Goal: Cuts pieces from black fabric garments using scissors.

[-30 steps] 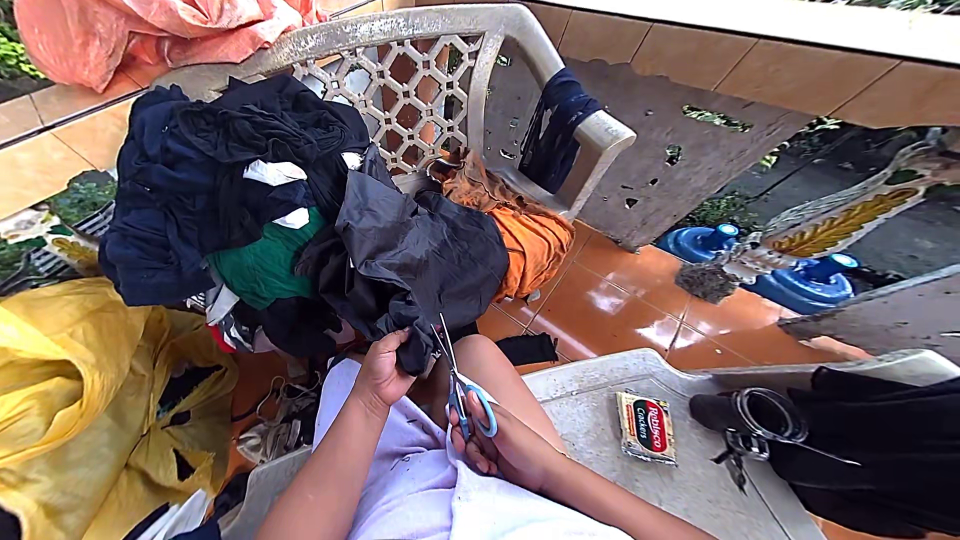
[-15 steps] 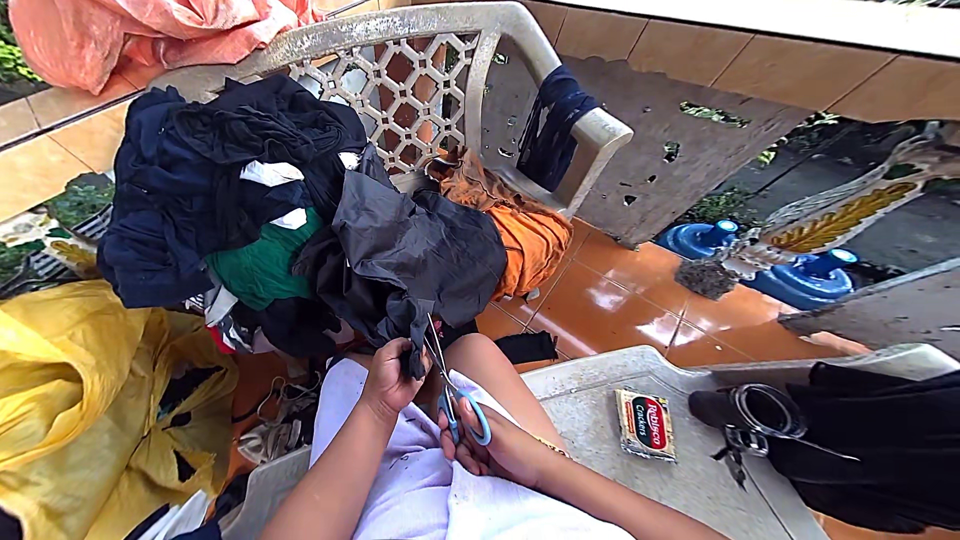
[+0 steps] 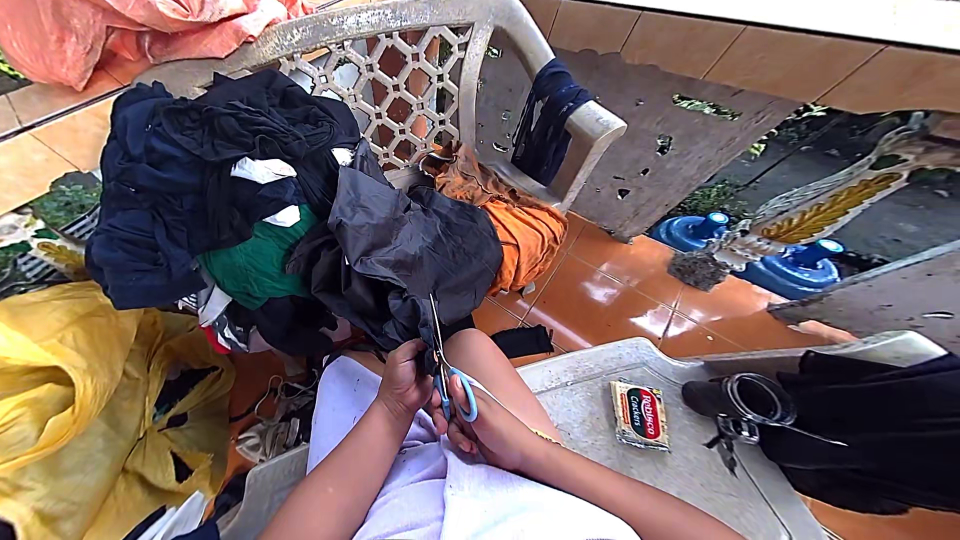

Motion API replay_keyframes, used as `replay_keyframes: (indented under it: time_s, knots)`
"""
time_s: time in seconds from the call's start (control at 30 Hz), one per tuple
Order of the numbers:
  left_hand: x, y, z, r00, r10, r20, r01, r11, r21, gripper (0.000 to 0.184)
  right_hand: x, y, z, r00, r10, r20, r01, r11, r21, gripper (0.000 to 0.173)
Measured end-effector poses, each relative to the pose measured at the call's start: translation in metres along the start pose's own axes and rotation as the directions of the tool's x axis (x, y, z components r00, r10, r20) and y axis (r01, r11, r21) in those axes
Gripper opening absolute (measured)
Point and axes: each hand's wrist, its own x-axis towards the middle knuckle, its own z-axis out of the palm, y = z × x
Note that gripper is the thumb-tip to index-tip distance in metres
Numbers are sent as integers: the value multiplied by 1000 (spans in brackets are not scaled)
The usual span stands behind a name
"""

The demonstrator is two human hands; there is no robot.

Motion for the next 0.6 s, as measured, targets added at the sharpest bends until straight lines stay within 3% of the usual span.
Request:
replay_keyframes:
  time_s: [0.3, 0.6]
  knots:
    - [0, 0, 3, 999, 0, -34, -1, 1000, -29, 33, -3, 0, 3, 999, -40, -36, 40, 999, -17, 25]
    - [-2, 0, -7, 996, 69, -50, -68, 997, 24, 24, -25, 0, -6, 995, 16, -94, -17, 1000, -15, 20]
